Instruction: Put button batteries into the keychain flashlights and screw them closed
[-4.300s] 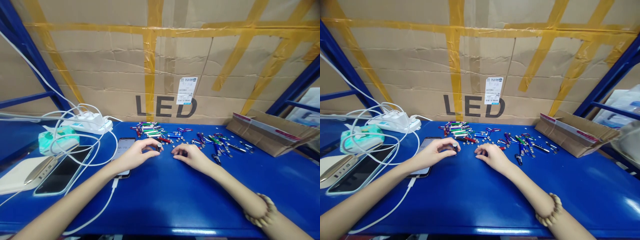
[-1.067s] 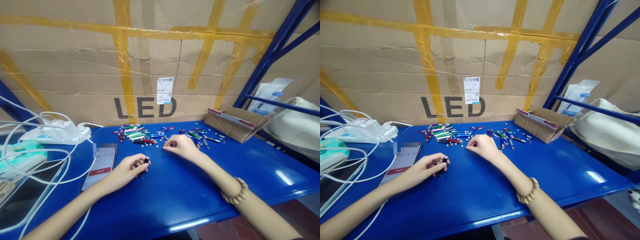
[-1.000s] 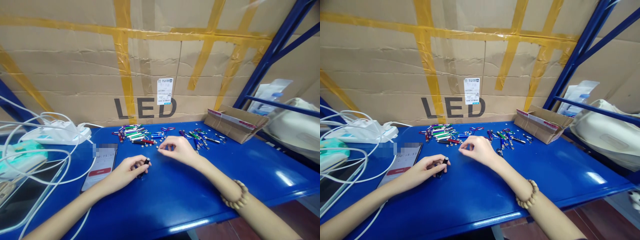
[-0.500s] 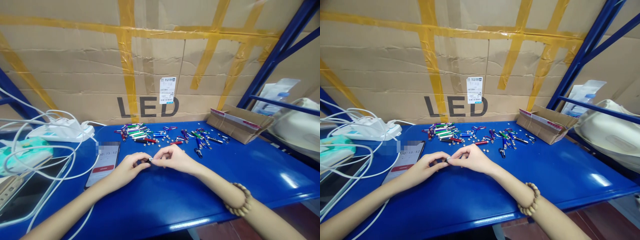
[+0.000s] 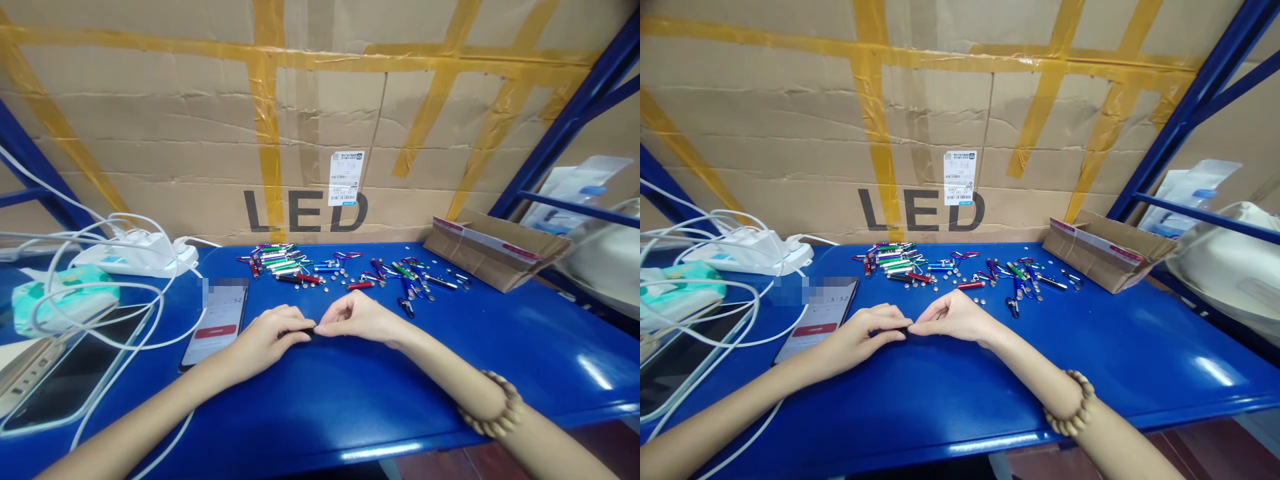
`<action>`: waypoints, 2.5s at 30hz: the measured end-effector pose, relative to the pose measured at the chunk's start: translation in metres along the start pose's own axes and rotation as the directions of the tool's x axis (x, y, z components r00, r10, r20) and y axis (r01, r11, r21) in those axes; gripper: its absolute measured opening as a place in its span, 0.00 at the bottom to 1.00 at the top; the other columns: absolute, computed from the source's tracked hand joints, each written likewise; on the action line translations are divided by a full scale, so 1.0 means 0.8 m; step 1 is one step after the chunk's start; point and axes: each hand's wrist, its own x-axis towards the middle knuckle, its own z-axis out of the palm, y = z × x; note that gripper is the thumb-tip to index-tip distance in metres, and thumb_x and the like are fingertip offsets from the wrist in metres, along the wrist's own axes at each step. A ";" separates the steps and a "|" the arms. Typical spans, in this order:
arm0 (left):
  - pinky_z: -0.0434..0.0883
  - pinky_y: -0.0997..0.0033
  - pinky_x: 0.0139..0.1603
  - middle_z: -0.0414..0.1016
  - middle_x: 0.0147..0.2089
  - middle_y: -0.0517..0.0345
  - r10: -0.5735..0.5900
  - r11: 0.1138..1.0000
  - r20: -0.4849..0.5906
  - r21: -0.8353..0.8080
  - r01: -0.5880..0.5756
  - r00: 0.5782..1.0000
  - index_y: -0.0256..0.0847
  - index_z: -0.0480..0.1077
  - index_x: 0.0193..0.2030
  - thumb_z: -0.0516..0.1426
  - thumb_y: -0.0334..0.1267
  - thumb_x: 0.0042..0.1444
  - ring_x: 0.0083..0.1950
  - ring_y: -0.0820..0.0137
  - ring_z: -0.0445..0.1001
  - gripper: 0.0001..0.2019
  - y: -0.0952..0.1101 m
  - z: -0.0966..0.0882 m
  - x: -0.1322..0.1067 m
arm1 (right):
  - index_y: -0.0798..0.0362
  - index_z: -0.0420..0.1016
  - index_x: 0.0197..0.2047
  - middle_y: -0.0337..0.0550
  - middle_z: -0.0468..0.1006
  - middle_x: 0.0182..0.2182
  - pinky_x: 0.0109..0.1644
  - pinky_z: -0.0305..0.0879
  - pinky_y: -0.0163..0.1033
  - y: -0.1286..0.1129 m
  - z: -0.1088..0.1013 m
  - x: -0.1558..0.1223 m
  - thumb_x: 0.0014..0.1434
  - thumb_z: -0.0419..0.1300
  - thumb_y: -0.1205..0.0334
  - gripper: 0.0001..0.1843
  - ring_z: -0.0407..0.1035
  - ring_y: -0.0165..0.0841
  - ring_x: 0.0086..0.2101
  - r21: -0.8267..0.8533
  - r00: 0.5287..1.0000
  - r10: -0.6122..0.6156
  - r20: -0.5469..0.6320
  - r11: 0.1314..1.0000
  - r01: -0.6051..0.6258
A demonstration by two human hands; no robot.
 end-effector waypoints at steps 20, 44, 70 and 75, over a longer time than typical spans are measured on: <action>0.65 0.73 0.44 0.75 0.39 0.56 -0.097 0.991 -0.053 -0.093 0.092 0.994 0.39 0.74 0.41 0.52 0.34 0.59 0.42 0.68 0.72 0.10 0.005 0.000 0.006 | 0.54 0.78 0.34 0.40 0.78 0.27 0.29 0.63 0.32 -0.009 -0.032 -0.008 0.48 0.64 0.56 0.12 0.69 0.28 0.25 -0.522 0.939 -0.269 -0.216 0.845 0.122; 0.67 0.77 0.26 0.75 0.44 0.54 -0.260 0.922 0.043 -0.285 0.261 0.965 0.39 0.72 0.42 0.52 0.41 0.57 0.35 0.69 0.73 0.12 0.006 -0.001 0.008 | 0.52 0.78 0.30 0.42 0.80 0.30 0.33 0.65 0.35 0.013 -0.066 0.000 0.47 0.64 0.63 0.04 0.74 0.36 0.33 -0.739 0.933 0.013 -0.360 0.606 -0.294; 0.70 0.72 0.37 0.74 0.38 0.57 -0.250 0.874 0.012 -0.427 0.231 0.968 0.36 0.71 0.36 0.57 0.35 0.51 0.37 0.70 0.72 0.06 0.013 -0.001 0.008 | 0.50 0.80 0.34 0.41 0.80 0.34 0.34 0.65 0.35 0.021 -0.070 0.007 0.45 0.66 0.60 0.10 0.73 0.36 0.34 -0.703 0.967 -0.091 -0.240 0.703 -0.108; 0.69 0.72 0.37 0.74 0.38 0.57 -0.247 0.866 0.021 -0.444 0.231 0.969 0.36 0.71 0.36 0.57 0.34 0.51 0.38 0.70 0.72 0.06 0.013 -0.001 0.007 | 0.50 0.80 0.31 0.40 0.80 0.33 0.37 0.65 0.34 0.018 -0.063 0.009 0.47 0.63 0.58 0.07 0.73 0.36 0.35 -0.702 0.961 -0.102 -0.258 0.703 -0.114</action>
